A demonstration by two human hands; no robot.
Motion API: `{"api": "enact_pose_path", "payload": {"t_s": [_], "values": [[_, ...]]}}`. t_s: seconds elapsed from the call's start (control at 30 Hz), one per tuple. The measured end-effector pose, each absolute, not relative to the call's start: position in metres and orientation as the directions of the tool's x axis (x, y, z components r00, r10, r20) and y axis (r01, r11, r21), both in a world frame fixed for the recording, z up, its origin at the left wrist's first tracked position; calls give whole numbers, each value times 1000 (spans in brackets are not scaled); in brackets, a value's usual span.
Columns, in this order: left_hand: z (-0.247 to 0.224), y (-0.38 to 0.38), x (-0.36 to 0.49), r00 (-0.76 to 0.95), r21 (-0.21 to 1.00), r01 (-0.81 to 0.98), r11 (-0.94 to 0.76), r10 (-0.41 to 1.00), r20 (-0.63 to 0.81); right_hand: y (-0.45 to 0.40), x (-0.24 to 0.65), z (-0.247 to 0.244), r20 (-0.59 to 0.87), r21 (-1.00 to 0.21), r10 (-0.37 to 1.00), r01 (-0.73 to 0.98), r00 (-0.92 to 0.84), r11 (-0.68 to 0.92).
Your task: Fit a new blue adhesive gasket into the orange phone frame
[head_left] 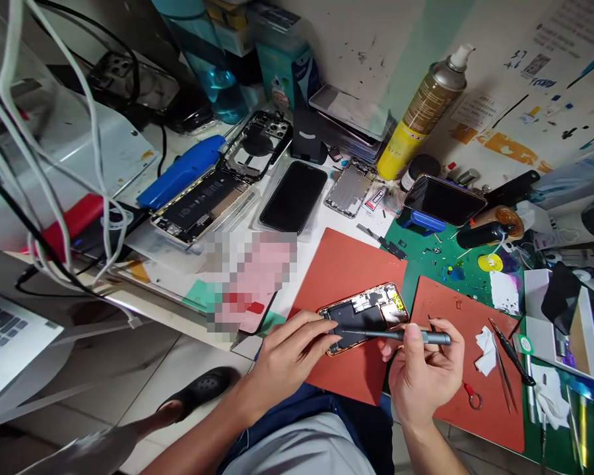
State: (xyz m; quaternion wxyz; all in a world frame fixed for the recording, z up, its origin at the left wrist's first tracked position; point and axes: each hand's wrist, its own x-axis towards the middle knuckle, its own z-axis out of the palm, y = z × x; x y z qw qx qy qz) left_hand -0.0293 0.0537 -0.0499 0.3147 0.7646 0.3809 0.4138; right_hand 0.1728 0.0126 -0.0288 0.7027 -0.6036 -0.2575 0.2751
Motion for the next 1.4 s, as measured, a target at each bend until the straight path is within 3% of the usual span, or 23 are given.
{"api": "enact_pose_path", "payload": {"t_s": [1.1, 1.4], "values": [[-41, 59, -26, 374, 766, 325, -554, 819, 434, 12, 169, -32, 21, -998, 717, -31, 697, 59], [-45, 58, -28, 393, 767, 315, -559, 812, 431, 11, 167, -32, 79, -996, 700, 21, 710, 91]]}}
